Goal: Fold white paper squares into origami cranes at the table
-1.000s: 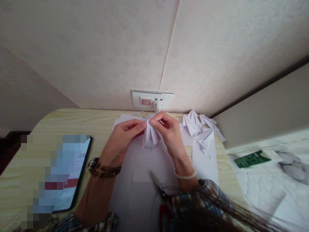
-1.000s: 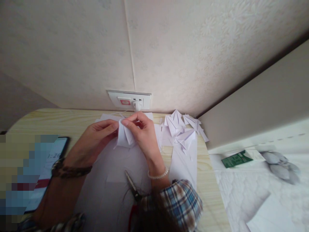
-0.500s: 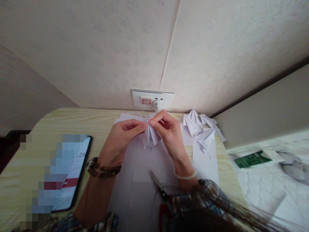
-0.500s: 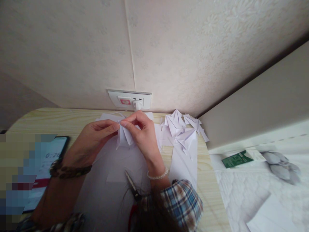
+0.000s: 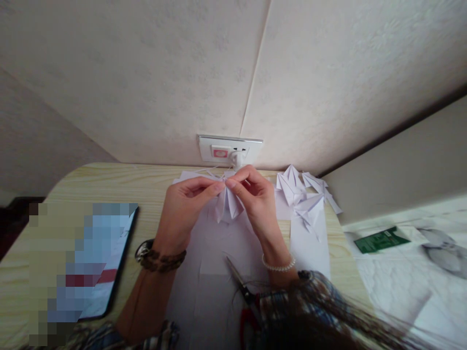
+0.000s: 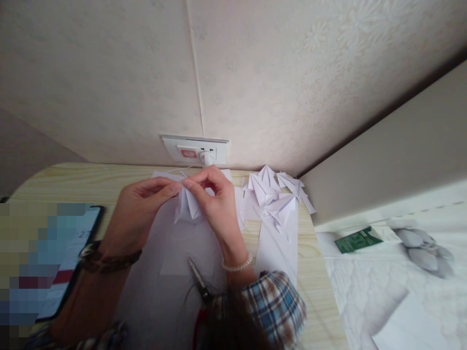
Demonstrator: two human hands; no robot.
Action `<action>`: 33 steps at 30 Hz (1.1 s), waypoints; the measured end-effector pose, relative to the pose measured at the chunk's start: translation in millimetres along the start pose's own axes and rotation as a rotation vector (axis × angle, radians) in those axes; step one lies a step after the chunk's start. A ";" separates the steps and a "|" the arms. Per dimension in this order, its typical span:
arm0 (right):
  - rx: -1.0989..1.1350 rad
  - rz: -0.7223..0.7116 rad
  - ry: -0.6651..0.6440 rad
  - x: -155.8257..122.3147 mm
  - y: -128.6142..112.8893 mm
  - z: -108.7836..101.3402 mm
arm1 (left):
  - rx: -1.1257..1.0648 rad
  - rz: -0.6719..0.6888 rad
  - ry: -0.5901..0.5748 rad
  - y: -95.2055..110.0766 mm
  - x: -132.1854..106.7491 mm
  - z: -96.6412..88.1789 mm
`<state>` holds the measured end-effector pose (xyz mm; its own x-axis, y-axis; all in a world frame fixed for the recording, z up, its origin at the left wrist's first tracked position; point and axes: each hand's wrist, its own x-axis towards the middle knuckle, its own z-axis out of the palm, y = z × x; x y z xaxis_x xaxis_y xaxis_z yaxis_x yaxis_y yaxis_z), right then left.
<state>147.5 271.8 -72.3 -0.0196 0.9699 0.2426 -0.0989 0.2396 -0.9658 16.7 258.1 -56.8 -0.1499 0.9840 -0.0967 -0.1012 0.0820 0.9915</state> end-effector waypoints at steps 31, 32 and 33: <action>-0.132 -0.089 0.050 -1.3 -1.2 0.8 | 0.087 -0.062 -0.122 1.6 0.3 -1.1; -0.129 -0.090 0.051 -1.3 -1.0 0.9 | 0.083 -0.053 -0.125 1.0 0.5 -1.1; -0.127 -0.088 0.051 -1.3 -0.7 1.0 | 0.074 -0.043 -0.131 0.4 0.7 -1.1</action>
<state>146.6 270.3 -71.9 0.0344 0.9449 0.3254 0.0285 0.3246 -0.9454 15.5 258.7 -56.5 -0.0170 0.9912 -0.1316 -0.0312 0.1310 0.9909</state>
